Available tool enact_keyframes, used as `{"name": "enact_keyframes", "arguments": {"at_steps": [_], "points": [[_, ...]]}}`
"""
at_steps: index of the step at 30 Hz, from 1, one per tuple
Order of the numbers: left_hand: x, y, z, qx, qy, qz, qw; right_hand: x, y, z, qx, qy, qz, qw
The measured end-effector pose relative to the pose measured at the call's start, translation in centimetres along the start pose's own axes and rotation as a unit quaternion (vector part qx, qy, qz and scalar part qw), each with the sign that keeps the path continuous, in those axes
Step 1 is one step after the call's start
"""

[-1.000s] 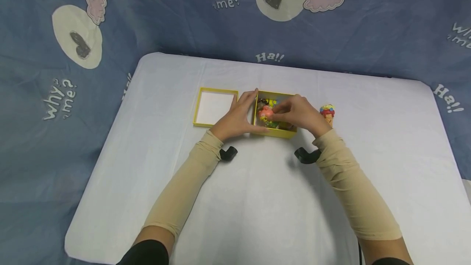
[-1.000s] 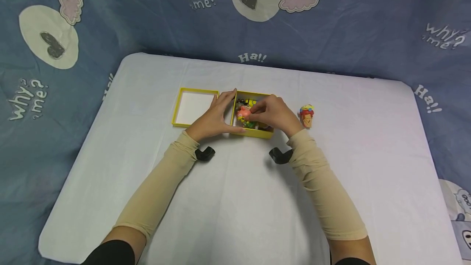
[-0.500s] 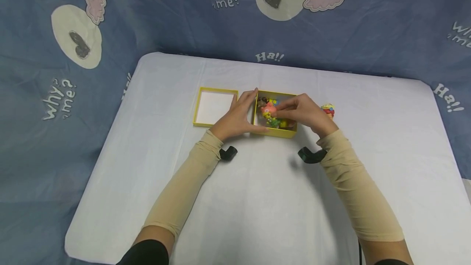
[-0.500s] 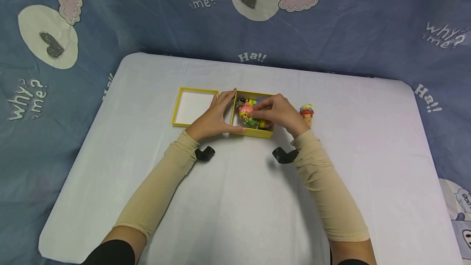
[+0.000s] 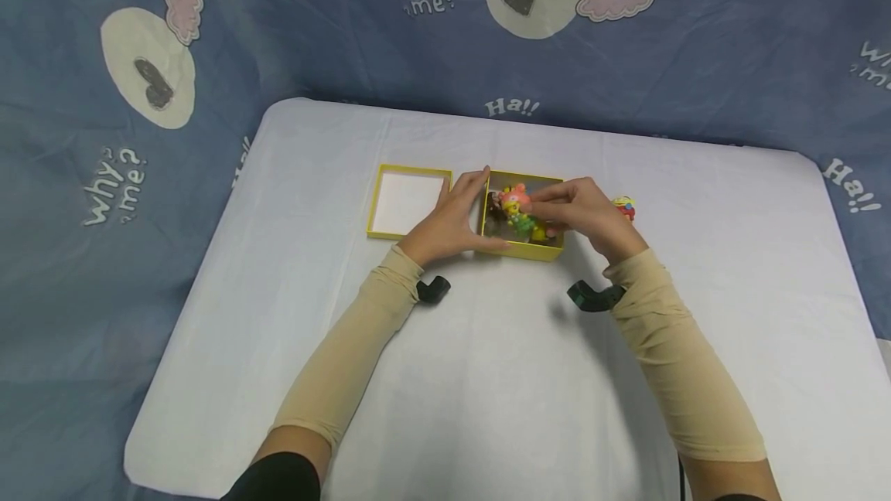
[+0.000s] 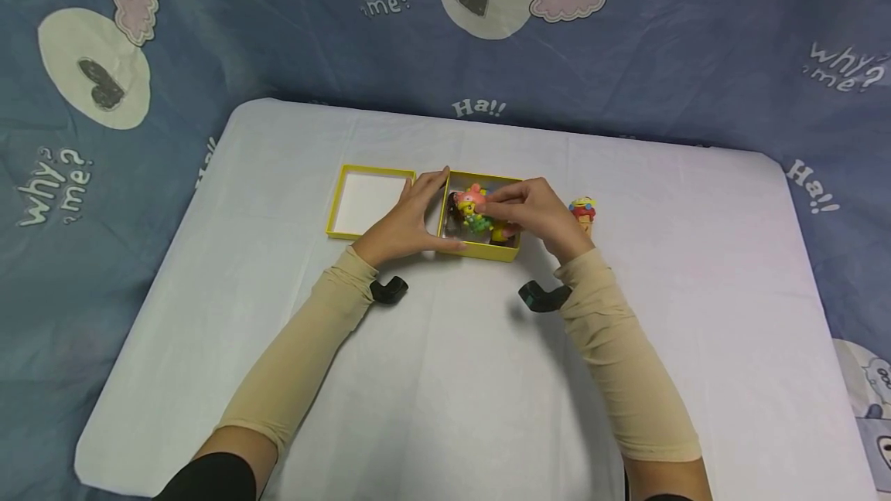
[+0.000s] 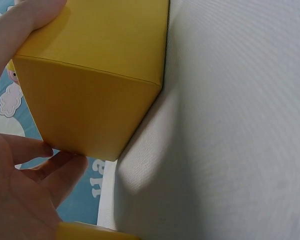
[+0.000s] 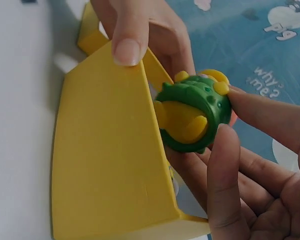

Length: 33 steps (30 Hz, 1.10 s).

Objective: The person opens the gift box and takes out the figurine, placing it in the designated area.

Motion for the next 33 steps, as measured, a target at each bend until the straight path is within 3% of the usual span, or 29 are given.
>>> {"name": "enact_keyframes", "arguments": {"at_steps": [14,26,33], "points": [[-0.1,-0.1,-0.1,0.000,0.000,-0.005,1.0000,0.6,0.6,0.4,0.005,-0.017,-0.114,0.9934],[0.1,0.0,0.0,-0.003,0.008,-0.008,0.9999,1.6,1.6,1.0,-0.003,-0.036,-0.247,0.9684],[0.0,0.0,0.0,-0.003,0.011,0.002,0.9999,2.0,2.3,1.6,-0.001,-0.043,-0.271,0.9616]]}}
Point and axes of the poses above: each hand's wrist, its own z-axis away from the middle knuckle, its own y-axis out of the back of the hand, x = y × z, the point moved 3 cm from there along -z, towards the middle knuckle, and after that the axes turned 1 degree about -x, right-handed, at the moved point
